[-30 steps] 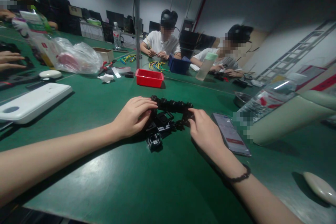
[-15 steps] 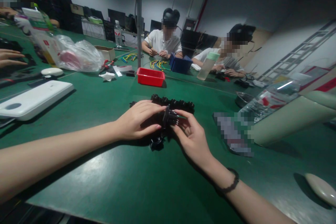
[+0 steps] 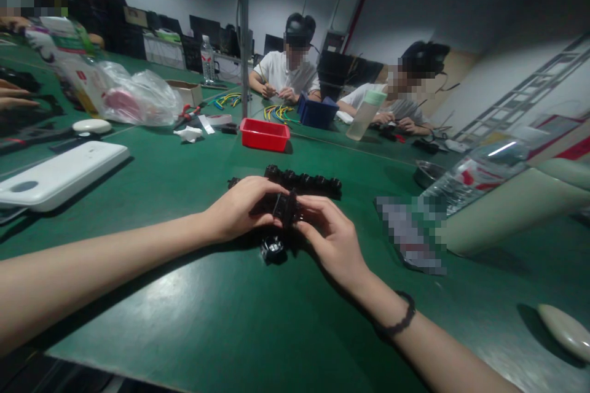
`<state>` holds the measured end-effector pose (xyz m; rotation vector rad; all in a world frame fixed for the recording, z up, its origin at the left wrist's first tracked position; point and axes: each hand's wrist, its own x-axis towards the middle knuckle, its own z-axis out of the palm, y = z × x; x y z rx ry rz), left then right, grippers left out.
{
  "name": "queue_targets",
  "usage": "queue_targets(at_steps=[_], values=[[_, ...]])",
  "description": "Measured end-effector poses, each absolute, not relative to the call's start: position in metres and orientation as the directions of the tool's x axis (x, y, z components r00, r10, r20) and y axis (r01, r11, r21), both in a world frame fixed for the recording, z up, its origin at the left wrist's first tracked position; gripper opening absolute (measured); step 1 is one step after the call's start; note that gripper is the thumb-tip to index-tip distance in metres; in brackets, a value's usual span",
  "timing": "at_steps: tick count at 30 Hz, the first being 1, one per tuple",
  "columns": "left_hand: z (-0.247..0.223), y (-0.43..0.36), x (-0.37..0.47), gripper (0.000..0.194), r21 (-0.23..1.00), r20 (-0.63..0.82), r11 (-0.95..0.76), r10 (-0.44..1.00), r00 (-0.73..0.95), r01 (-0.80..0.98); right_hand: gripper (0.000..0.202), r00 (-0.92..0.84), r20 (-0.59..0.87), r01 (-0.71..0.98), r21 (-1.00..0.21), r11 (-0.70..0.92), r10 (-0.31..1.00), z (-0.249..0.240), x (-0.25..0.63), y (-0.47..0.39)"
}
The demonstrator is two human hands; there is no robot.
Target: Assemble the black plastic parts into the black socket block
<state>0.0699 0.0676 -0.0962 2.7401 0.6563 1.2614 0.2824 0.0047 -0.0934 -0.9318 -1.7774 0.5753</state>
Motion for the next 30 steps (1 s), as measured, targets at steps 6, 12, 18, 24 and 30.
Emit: queue_targets(at_steps=[6,12,18,24,30], values=[[-0.098,0.067,0.068,0.035,0.331,0.66,-0.823,0.552,0.51,0.461,0.03,-0.181,0.587,0.594,-0.574,0.564,0.789,-0.085,0.299,0.013],[-0.098,0.068,0.068,0.036,0.298,0.671,-0.846,0.515,0.533,0.441,0.031,-0.267,0.451,0.768,-0.434,0.47,0.852,-0.09,0.308,0.021],[-0.097,0.068,0.069,0.036,0.293,0.673,-0.863,0.492,0.552,0.412,0.048,-0.348,0.566,0.698,-0.376,0.61,0.747,-0.088,0.296,0.008],[-0.099,0.068,0.071,0.035,0.191,0.666,-0.93,0.358,0.654,0.314,0.057,-0.458,0.577,0.608,-0.351,0.712,0.676,-0.092,0.281,0.0],[-0.096,0.066,0.071,0.031,0.16,0.67,-0.928,0.352,0.654,0.335,0.052,-0.404,0.642,0.569,-0.381,0.729,0.651,-0.091,0.281,0.002]])
